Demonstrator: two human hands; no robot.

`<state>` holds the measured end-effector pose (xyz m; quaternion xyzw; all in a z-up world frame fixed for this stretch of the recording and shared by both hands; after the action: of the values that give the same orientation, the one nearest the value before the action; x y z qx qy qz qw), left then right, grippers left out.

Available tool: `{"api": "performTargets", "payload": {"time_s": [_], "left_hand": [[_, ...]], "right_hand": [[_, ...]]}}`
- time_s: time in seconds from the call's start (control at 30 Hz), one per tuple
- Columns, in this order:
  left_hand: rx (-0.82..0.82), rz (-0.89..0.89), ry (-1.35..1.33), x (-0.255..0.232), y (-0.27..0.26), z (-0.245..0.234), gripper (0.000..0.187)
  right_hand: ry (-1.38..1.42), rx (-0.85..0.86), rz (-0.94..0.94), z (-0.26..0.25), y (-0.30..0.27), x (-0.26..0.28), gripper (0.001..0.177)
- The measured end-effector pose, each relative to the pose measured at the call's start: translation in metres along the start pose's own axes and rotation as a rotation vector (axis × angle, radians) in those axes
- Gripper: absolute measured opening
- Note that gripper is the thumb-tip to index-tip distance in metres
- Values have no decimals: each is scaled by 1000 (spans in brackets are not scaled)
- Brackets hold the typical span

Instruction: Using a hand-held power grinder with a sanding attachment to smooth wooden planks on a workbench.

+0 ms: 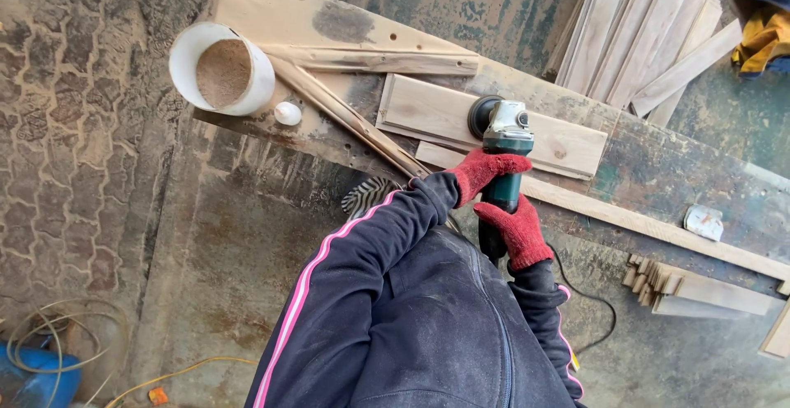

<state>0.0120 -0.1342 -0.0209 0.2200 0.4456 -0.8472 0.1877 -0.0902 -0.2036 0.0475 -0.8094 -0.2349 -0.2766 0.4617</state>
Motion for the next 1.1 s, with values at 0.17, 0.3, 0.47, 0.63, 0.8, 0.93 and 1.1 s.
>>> {"api": "performTargets", "payload": {"time_s": [0.17, 0.3, 0.47, 0.63, 0.8, 0.93, 1.1], "left_hand": [[-57, 6, -63, -14, 1, -22, 71], [-80, 24, -74, -34, -8, -46, 70], [-167, 27, -122, -61, -42, -66, 70], [-145, 39, -123, -49, -29, -79, 71], [-100, 17, -97, -47, -25, -55, 67], [-33, 6, -98, -30, -5, -38, 64], [18, -34, -166, -9, 10, -18, 56]], "right_hand": [[-97, 38, 17, 17, 14, 1, 64], [-137, 69, 9, 35, 30, 12, 68], [-211, 172, 7, 63, 24, 43, 72], [-200, 206, 26, 69, 18, 61, 68], [-160, 140, 48, 49, 13, 47, 68], [-163, 62, 75, 28, 26, 9, 66], [-2, -12, 73, 16, 16, 5, 55]]}}
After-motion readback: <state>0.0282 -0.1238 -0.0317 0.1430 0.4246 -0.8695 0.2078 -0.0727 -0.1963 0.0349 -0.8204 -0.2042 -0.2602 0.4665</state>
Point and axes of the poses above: each hand's wrist, its own y-axis towards the middle knuckle, its own z-axis out of the palm, x = y × z, the point moved 3 cm from there along y, towards the middle knuckle, and after that the axes turned 4 degrees about y, right-handed, at the moved point
